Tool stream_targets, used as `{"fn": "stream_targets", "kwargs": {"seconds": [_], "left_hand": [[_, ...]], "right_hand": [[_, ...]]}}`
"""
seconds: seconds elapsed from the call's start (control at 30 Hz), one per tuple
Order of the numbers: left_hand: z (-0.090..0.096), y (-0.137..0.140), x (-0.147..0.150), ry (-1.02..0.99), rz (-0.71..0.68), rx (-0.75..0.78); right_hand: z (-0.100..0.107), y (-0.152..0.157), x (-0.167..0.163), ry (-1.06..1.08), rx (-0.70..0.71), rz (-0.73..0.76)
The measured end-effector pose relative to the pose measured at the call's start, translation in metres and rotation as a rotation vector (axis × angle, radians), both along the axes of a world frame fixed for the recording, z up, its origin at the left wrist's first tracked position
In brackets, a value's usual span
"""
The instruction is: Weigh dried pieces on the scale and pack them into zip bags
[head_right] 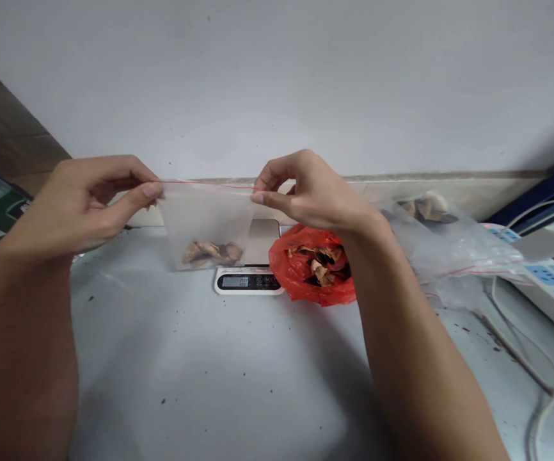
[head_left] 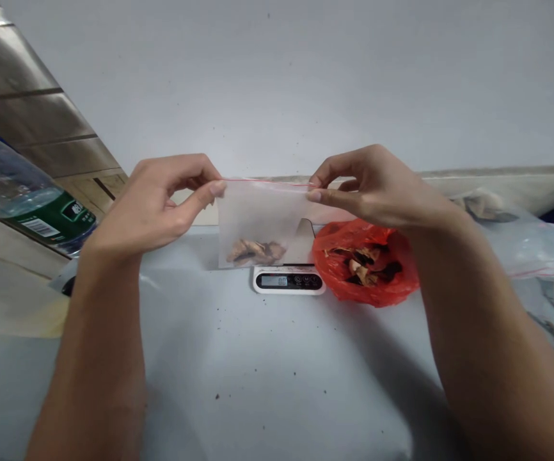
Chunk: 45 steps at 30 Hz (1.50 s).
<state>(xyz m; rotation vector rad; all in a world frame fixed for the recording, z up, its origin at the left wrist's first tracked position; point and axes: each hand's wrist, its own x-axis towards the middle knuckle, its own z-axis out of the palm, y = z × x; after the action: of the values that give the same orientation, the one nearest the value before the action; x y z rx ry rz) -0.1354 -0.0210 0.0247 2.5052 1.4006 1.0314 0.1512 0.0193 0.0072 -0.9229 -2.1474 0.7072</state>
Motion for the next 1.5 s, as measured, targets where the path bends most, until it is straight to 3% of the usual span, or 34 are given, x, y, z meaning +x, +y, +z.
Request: {"fn": "stream_targets", "kwargs": {"seconds": [0.2, 0.43, 0.53, 0.67, 0.73, 0.8, 0.9, 0.97, 1.0, 1.07, 1.13, 1.23, 1.33, 1.5], "left_hand": [[0.005, -0.005, 0.008, -0.021, 0.025, 0.136], [0.004, -0.011, 0.043, 0.041, -0.118, 0.231], [0.003, -0.015, 0.059, 0.030, -0.044, 0.334], [0.005, -0.022, 0.078, 0.025, 0.088, 0.409], [0.003, -0.022, 0.085, 0.060, 0.049, 0.427], [-0.003, -0.018, 0.092, 0.125, -0.077, 0.415], [-0.015, -0.010, 0.107, 0.301, -0.225, 0.200], [-0.020, -0.006, 0.121, 0.398, -0.253, 0.000], [-0.023, -0.005, 0.129, 0.430, -0.265, -0.076], [-0.027, -0.004, 0.144, 0.477, -0.296, -0.171], [-0.033, -0.004, 0.157, 0.506, -0.335, -0.236], [-0.046, -0.003, 0.169, 0.479, -0.398, -0.341], [-0.057, -0.005, 0.172, 0.490, -0.426, -0.459], [-0.050, -0.009, 0.167, 0.459, -0.388, -0.543]], "right_hand": [[0.004, -0.005, 0.000, -0.085, -0.013, 0.019], [0.005, -0.016, -0.021, -0.271, -0.106, 0.102], [0.005, -0.017, -0.023, -0.352, -0.112, 0.097], [0.014, -0.017, 0.002, -0.182, -0.163, 0.130], [0.023, -0.019, 0.027, -0.081, -0.139, 0.058], [0.033, -0.023, 0.057, 0.003, -0.065, -0.085], [0.034, -0.032, 0.106, 0.083, 0.200, -0.453], [0.019, -0.038, 0.136, -0.010, 0.385, -0.678], [0.006, -0.040, 0.150, -0.082, 0.450, -0.711], [-0.028, -0.045, 0.173, -0.292, 0.593, -0.667], [-0.065, -0.049, 0.190, -0.610, 0.551, -0.518], [-0.097, -0.051, 0.204, -0.757, 0.459, -0.500], [-0.089, -0.048, 0.205, -0.722, 0.366, -0.491], [-0.030, -0.042, 0.170, -0.635, 0.188, -0.382]]}}
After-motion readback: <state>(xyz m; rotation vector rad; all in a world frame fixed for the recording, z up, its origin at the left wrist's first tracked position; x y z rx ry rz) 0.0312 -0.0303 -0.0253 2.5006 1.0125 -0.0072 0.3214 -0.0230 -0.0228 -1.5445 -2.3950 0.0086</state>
